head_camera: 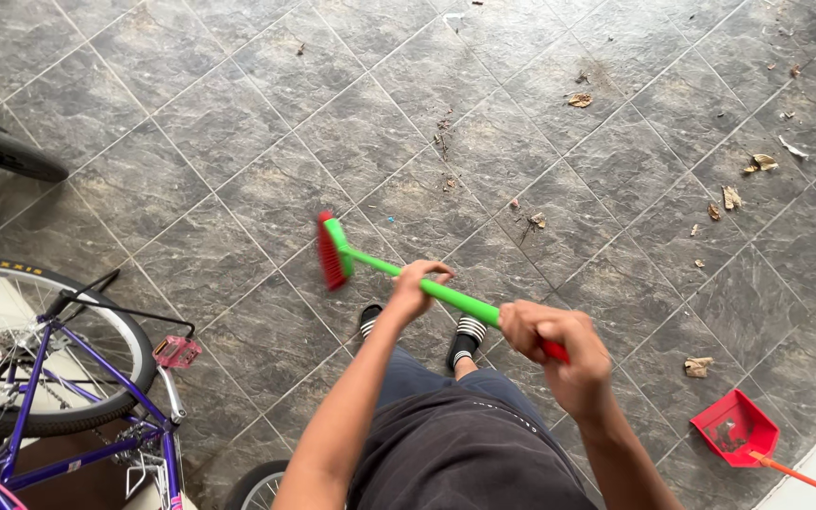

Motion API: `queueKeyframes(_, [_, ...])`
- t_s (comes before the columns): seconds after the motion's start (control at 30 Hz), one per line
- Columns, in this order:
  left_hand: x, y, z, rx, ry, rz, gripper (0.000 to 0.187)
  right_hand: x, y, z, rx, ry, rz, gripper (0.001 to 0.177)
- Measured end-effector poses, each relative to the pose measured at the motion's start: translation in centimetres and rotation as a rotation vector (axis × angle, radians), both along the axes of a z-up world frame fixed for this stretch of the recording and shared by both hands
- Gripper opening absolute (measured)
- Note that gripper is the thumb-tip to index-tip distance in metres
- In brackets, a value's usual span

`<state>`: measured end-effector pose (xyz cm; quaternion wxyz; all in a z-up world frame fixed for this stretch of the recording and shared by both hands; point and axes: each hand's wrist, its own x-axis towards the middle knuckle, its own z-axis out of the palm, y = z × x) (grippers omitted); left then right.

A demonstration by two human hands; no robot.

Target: The person sweeps debris across a tiled floor using a broom, moving the broom back and forth to gather leaves and dirt.

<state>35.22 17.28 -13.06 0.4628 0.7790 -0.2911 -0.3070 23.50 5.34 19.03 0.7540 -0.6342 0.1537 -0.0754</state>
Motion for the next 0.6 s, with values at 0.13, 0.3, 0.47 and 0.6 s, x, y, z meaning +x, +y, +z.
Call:
queueKeyframes(0.13, [-0.2, -3.5, 2.8, -0.115, 0.057, -0.128, 0.016, -0.2, 1.2, 3.2, -0.171, 0.052, 0.011, 0.031])
queueKeyframes(0.3, [-0.3, -4.9, 7.6, -0.132, 0.337, -0.202, 0.02, -0.4, 2.7, 6.1, -0.382, 0.091, 0.107, 0.029])
queueKeyframes(0.47, [-0.7, -4.2, 13.3, -0.164, 0.016, -0.175, 0.03, -2.3, 0.5, 9.6, -0.24, -0.082, 0.083, 0.042])
queueKeyframes(0.6, [-0.9, -2.4, 15.8, -0.105, -0.108, -0.151, 0.036, -3.1, -2.7, 9.3, -0.044, -0.261, 0.138, 0.052])
